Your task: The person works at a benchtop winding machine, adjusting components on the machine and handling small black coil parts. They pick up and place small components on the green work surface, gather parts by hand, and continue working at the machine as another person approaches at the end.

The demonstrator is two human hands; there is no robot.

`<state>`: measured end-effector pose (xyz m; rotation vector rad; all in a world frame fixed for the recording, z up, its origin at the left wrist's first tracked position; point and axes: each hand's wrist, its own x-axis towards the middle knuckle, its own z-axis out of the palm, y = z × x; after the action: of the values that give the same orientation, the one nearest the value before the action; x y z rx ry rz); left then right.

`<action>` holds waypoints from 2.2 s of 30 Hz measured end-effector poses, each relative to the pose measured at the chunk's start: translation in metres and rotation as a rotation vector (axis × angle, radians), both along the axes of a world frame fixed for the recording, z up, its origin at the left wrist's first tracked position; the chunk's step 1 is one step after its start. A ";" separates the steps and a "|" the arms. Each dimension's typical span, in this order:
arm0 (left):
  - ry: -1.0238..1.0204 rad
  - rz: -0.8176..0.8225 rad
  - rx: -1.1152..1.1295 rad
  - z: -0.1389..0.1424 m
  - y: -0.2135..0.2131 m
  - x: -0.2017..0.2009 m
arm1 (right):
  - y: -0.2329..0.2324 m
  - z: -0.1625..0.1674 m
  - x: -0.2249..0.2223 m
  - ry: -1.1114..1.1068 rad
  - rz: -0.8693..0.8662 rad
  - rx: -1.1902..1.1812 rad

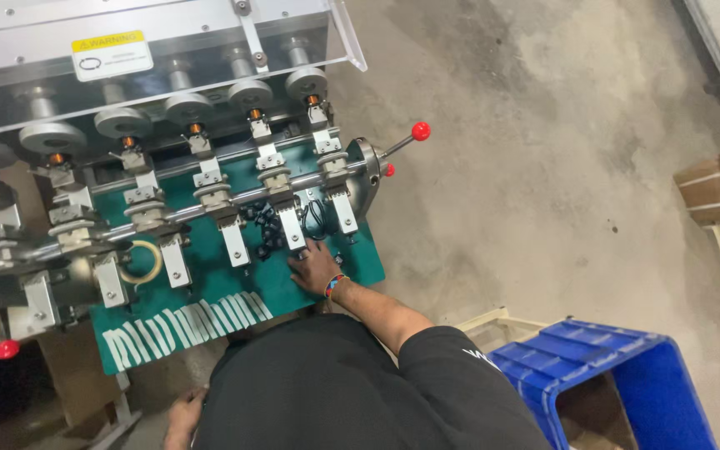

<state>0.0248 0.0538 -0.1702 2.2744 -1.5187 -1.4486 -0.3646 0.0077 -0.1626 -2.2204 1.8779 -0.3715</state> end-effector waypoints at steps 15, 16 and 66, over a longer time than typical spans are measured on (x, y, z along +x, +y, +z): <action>-0.071 0.261 -0.049 0.034 0.094 -0.038 | 0.007 -0.013 -0.022 0.004 0.211 -0.100; -0.046 0.293 -0.067 0.034 0.098 -0.037 | 0.008 -0.010 -0.019 0.011 0.213 -0.068; -0.151 0.208 0.000 0.021 0.097 -0.085 | 0.036 -0.031 -0.092 -0.087 0.068 -0.247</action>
<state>-0.0599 0.1504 -0.1492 2.5040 -1.2673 -1.2489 -0.4570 0.0433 -0.1939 -2.3714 1.7910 -0.7105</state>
